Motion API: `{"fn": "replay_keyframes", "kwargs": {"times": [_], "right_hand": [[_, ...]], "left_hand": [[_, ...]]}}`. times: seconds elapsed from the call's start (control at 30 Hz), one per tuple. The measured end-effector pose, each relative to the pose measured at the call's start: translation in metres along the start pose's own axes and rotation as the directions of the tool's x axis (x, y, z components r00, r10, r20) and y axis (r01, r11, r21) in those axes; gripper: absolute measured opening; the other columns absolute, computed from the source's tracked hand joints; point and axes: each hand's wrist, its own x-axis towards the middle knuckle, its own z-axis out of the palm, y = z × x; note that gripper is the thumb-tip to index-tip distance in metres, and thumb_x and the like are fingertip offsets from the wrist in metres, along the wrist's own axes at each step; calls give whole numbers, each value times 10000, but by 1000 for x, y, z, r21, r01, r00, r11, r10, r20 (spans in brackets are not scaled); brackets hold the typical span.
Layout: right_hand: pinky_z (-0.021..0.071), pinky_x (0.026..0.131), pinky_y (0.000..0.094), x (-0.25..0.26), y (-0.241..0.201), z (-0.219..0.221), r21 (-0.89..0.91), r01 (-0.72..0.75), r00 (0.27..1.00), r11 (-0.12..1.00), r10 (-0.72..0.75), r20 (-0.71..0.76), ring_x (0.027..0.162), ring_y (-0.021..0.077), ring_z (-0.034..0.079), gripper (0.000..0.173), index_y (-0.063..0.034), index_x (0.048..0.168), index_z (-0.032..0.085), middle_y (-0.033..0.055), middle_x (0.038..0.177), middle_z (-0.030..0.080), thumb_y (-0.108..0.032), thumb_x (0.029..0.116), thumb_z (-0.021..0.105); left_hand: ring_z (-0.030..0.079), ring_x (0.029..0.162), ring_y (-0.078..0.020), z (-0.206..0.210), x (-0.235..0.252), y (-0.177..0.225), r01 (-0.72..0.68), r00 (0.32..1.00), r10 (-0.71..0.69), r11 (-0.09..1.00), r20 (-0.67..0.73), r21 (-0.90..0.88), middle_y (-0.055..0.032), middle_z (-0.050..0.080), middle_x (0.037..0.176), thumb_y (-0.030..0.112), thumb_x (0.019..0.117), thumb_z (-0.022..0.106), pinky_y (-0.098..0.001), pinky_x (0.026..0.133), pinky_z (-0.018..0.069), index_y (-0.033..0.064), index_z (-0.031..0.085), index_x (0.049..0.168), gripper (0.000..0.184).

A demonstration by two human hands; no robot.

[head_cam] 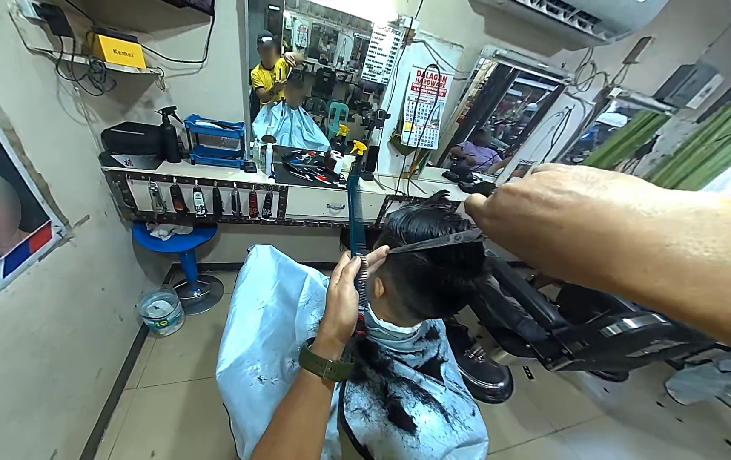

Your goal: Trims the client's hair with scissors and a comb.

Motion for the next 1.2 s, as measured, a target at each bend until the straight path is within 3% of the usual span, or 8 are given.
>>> {"fn": "replay_keyframes", "kwargs": {"times": [0.1,0.23,0.4,0.5,0.8,0.93,1.13,1.2], "right_hand": [[505,770,457,1,4,8,-81,95,993,992,-100,-61,745,288,662,30,-8,922,694,105,750,658,7,896,696],[500,556,429,5,7,9,-95,12,1000,995,-13,-10,642,275,634,110,-62,923,668,80,694,593,-18,848,734],[489,818,455,6,11,15,-223,100,991,970,-116,-59,759,278,644,137,-62,1008,651,80,754,625,-87,882,698],[506,660,432,0,5,7,-177,53,999,983,-53,5,675,263,631,115,-75,1000,635,65,706,586,-60,898,686],[505,617,442,-8,3,14,-109,24,997,994,-31,-68,657,284,633,78,-59,952,661,84,695,594,-30,891,701],[496,773,443,-10,5,26,-215,84,978,973,-122,-167,729,270,636,80,-28,986,686,103,790,631,-71,919,678],[500,722,447,-23,17,41,-164,170,963,972,-199,-182,688,262,636,60,-79,958,691,72,721,623,-56,915,655],[491,676,458,-22,41,42,-161,212,939,964,-246,-241,667,265,623,80,-102,941,677,57,715,613,-69,871,696]], "left_hand": [[612,1300,-326,0,-3,0,-5,1000,5,1000,6,-3,-236,659,1331,184,1119,169,-451,1156,447,-53,483,1378,471],[609,1301,-321,0,-6,-1,-15,1000,15,1000,9,16,-228,663,1327,188,1117,175,-449,1151,447,-41,496,1365,466],[619,1289,-321,1,-9,-1,-12,1000,12,1000,2,27,-229,666,1321,186,1119,186,-447,1146,451,-48,490,1380,464],[621,1287,-313,2,-10,-1,-19,1000,19,999,7,37,-226,667,1321,182,1119,184,-439,1144,452,-43,488,1380,460],[616,1287,-337,4,-15,-4,-62,998,61,996,14,65,-264,653,1318,147,1108,171,-451,1164,443,-111,447,1392,473],[602,1307,-349,7,-21,-3,-86,996,84,995,30,56,-284,635,1334,135,1111,158,-450,1169,442,-138,424,1369,460],[697,1148,-360,2,-39,-1,-112,986,129,982,-104,155,-269,710,1178,169,1112,169,-483,1062,535,-108,467,1269,436],[757,942,-313,-4,-39,8,-71,961,118,979,-251,191,-208,745,1025,200,1124,180,-449,871,629,-66,477,1241,415]]}}
